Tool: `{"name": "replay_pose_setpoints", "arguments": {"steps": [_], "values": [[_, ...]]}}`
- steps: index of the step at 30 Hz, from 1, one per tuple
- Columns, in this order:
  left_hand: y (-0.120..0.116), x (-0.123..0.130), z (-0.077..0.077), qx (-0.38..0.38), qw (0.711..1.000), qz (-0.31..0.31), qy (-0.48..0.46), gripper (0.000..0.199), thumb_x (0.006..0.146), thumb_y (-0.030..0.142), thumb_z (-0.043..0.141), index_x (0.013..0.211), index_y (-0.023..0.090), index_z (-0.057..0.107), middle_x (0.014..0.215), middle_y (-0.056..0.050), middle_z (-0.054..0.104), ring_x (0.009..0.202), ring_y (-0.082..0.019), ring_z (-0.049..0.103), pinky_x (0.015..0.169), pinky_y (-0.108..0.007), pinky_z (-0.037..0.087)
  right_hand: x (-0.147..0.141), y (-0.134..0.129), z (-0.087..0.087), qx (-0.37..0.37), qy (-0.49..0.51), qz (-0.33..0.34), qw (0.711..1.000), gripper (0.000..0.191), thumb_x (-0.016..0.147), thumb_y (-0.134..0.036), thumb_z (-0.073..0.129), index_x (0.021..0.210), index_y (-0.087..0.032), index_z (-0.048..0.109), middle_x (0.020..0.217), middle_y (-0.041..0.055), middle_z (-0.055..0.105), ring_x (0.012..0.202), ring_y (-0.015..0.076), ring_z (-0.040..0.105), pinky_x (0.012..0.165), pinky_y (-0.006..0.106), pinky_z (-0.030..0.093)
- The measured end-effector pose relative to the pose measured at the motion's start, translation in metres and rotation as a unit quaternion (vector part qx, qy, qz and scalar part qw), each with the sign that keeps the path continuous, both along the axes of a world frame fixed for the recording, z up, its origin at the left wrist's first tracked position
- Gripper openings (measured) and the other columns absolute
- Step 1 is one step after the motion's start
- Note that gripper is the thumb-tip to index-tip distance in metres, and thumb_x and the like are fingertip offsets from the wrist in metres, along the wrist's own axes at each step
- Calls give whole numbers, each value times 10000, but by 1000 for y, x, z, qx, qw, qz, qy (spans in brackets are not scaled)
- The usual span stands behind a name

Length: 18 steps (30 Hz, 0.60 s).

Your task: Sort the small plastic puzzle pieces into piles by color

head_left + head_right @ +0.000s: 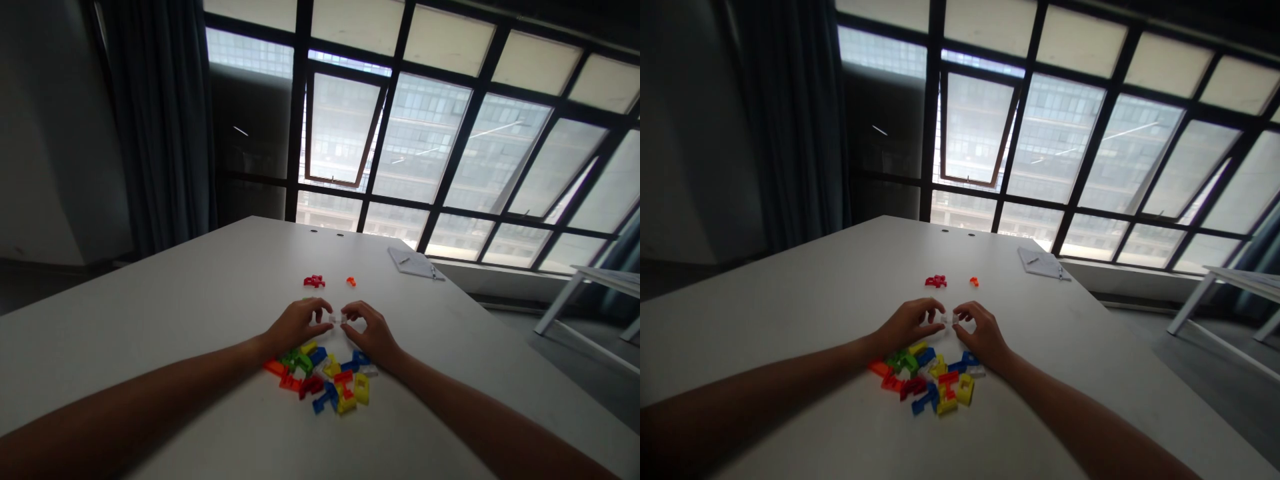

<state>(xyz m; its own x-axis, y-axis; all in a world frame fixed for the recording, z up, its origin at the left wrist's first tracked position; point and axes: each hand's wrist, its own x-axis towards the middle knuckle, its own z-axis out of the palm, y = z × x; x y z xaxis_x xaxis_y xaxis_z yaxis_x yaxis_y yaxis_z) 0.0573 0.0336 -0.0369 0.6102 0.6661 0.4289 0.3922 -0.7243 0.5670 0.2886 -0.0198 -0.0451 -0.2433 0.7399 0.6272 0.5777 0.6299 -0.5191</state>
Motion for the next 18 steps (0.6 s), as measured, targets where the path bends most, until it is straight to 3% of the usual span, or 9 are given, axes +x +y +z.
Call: {"name": "replay_pose_setpoints", "arguments": {"steps": [8,12,15,18], "values": [[5,1,-3,-35,999,6,-10,421,880,514,695,1207,250,667,844,13,666,680,-146,553,643,-256,427,8,3,7,-1,-19,-22,1000,202,884,-292,658,1070,-216,640,978,53,692,874,211,647,826,361,539],[8,1,-5,-57,998,26,-16,380,928,450,622,1246,245,658,832,6,678,672,-151,565,657,-262,428,63,21,15,22,-101,-77,992,322,929,-315,575,1230,-212,621,1014,77,681,910,234,639,861,400,522],[8,1,-5,-63,998,22,-10,358,932,418,589,1232,240,670,841,-3,682,678,-155,569,657,-263,427,116,36,10,14,-174,-123,977,289,923,-316,528,1129,-189,686,975,97,689,926,265,632,899,445,487],[7,1,-3,-77,997,23,-8,346,923,420,571,1177,220,695,826,-11,677,691,-163,574,656,-266,432,151,44,-3,-57,-205,-167,963,283,888,-310,512,1024,-164,713,984,119,705,946,278,632,899,438,472]]}}
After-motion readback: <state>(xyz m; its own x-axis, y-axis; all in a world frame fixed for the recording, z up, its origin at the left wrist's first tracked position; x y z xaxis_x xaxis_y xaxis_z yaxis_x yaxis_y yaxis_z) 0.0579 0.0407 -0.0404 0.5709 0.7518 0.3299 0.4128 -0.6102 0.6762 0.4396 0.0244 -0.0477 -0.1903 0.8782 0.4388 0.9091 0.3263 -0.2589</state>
